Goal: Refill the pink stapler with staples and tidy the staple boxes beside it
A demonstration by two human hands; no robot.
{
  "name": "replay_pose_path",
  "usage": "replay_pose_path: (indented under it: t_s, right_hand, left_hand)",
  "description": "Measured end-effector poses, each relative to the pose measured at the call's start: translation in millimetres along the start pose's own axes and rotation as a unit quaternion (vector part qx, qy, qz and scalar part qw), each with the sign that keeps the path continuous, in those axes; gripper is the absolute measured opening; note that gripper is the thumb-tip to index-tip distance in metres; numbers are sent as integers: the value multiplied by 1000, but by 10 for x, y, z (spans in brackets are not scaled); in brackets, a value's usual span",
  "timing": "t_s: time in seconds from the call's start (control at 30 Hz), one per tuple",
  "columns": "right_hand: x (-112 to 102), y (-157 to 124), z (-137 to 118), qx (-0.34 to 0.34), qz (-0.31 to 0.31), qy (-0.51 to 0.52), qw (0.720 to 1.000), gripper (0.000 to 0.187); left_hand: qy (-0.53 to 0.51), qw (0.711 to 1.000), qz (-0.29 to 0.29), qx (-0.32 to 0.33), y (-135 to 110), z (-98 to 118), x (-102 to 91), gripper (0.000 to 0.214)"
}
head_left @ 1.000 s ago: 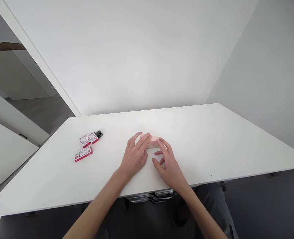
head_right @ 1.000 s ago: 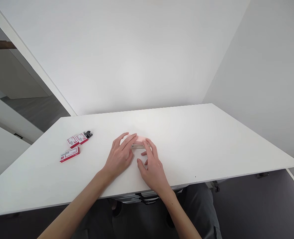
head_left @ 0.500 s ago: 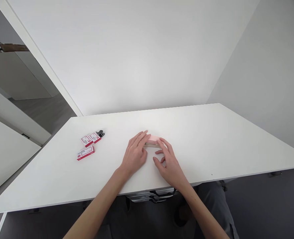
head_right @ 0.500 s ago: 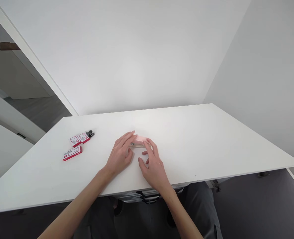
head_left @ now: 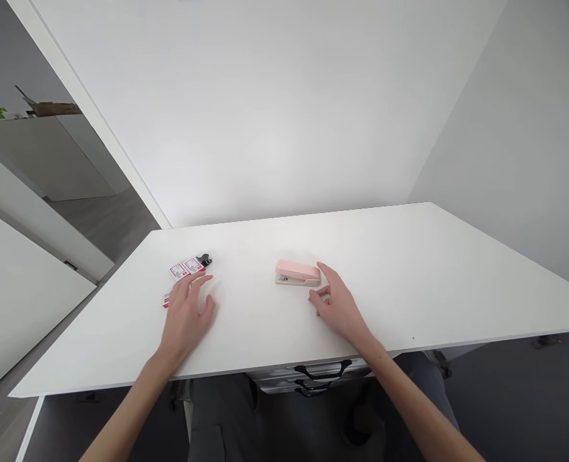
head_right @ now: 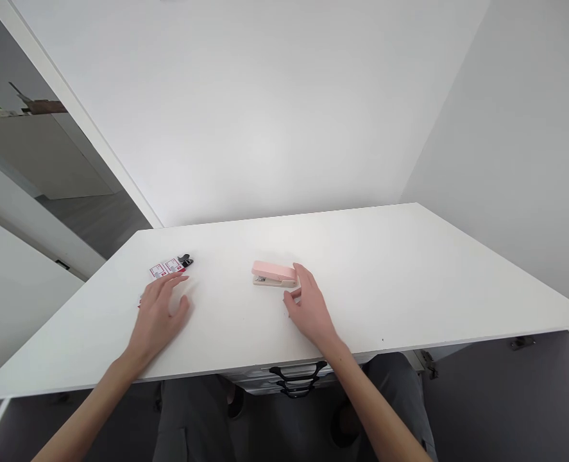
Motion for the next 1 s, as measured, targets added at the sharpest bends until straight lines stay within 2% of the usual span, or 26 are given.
replay_pose_path:
  t_s: [0.1, 0.23, 0.3, 0.4, 0.5, 0.6, 0.87, 1.0]
  right_hand:
    - [-103, 144, 28, -19, -26, -66, 997, 52]
    - [-204, 213, 56, -44, -20, -125, 991, 32]
    - [-226, 189, 75, -41, -15, -114, 992, 31]
    - [-241, 121, 85, -29, -4, -120, 992, 35]
    - [-228, 62, 54, -21, -12, -156, 987, 40]
    - [-198, 40, 13, -22, -29, -190, 981, 43]
    - [-166, 36, 40, -37, -48, -200, 978, 51]
    - [-154, 26, 82, -51, -62, -193, 978, 55]
  left_hand:
    - [48, 998, 2, -48, -76, -287, -194, 39]
    - [82, 988, -55, -119, -167, -589, -342, 54]
    - [81, 985, -79, -131, -212, -652, -378, 55]
    - [67, 988, -85, -113, -273, -609, -393, 49]
    - [42, 992, -85, -80, -319, -438, -352, 42]
    - [15, 995, -95, -39, -331, -178, -245, 37]
    - [-54, 988, -131, 66, -205, 720, 272, 29]
    - [-79, 977, -152, 128, -144, 1060, 464, 28]
Point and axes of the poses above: each hand's wrist, its own y-axis towards the middle knuckle, its own x-axis out of the palm, z = x × y, the point moved 3 cm from there along y, towards the middle knuckle, and after that the axes turned 7 degrees about -x, right-handed, at the moved point
